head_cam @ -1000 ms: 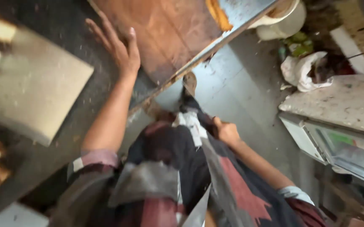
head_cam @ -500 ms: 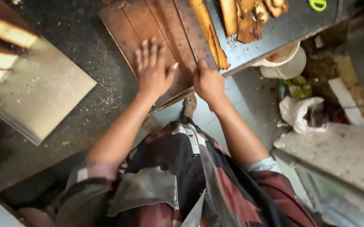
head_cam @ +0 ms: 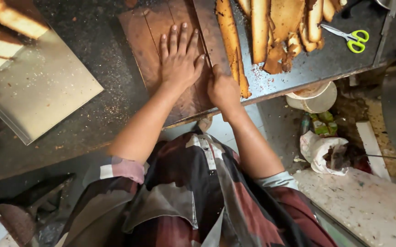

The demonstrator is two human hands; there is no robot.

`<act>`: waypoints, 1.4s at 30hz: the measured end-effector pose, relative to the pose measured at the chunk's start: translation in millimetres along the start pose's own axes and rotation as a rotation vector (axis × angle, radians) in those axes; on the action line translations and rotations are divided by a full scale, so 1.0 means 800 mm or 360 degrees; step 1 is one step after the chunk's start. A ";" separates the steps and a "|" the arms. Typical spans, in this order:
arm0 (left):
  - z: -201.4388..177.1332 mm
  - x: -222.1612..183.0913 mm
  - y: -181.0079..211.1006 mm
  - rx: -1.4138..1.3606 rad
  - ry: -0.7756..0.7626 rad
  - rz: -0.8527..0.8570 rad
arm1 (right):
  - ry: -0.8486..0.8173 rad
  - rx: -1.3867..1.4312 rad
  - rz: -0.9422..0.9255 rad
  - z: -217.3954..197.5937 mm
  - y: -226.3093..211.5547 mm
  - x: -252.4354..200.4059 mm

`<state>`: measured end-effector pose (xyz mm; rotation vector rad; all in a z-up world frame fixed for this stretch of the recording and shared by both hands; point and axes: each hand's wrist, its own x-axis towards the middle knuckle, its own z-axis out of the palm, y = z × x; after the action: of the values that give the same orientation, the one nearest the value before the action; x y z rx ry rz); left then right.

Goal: The person moves bread slices aside, places a large cake on the counter, and peels off its paper backing. They then use a long blade to trim the crusts and slice the cake into rectangular strips.

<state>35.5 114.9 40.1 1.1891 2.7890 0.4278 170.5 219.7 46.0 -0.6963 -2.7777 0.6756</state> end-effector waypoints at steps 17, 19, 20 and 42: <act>0.001 0.001 -0.004 -0.0018 0.0095 0.0033 | -0.0321 -0.0059 0.0110 0.013 0.017 0.029; 0.002 -0.002 -0.001 -0.0055 0.0104 0.0049 | -0.0503 -0.0165 0.0196 -0.004 0.029 -0.020; 0.002 -0.001 0.000 -0.0072 0.0114 0.0050 | -0.0514 -0.0140 0.0213 -0.020 0.032 -0.061; 0.013 -0.001 -0.014 -0.0106 0.0176 0.0210 | -0.0401 -0.0307 0.0264 0.075 0.109 -0.162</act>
<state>29.9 109.5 26.9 1.3795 2.7716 0.6104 300.6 202.1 -58.5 -0.9486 -3.0719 0.5643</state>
